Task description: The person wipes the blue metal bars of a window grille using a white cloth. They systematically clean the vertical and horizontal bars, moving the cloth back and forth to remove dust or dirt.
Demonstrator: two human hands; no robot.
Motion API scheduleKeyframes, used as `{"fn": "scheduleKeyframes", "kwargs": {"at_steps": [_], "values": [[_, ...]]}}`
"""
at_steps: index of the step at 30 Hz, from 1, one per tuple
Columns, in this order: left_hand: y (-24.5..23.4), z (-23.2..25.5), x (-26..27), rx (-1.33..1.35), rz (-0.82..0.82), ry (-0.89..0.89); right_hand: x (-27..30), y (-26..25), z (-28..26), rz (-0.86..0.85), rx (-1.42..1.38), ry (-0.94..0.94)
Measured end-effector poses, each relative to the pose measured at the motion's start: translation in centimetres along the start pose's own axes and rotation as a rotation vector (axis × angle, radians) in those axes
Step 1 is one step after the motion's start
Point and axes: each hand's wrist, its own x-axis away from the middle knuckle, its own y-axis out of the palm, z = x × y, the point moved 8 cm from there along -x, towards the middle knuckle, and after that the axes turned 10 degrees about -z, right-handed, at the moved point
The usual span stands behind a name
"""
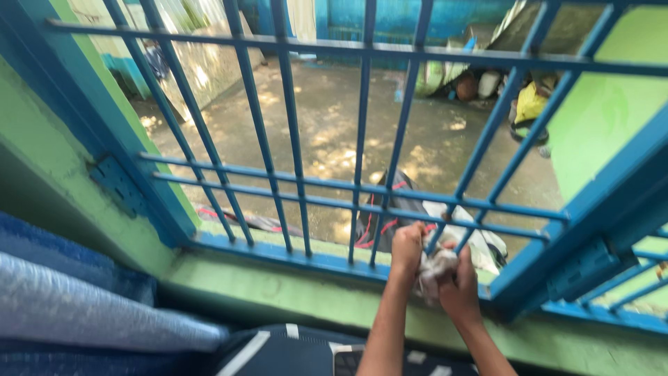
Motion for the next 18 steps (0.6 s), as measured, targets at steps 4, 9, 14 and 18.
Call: {"fn": "scheduleKeyframes", "kwargs": {"at_steps": [4,9,14,18], "values": [[0.9,-0.3,-1.9,0.014,-0.092,0.021,0.0,-0.3,1.4,0.008,0.053,0.014],[4.6,-0.3,-4.7,-0.208,-0.530,-0.169,-0.4,-0.1,2.8,-0.013,0.002,0.063],[8.1,1.3,-7.2,-0.451,-0.785,-0.016,-0.4,0.0,2.7,-0.012,-0.013,0.067],[7.0,0.7,-6.5,-0.373,-0.771,-0.127,-0.5,0.1,2.7,-0.022,-0.030,0.029]]}}
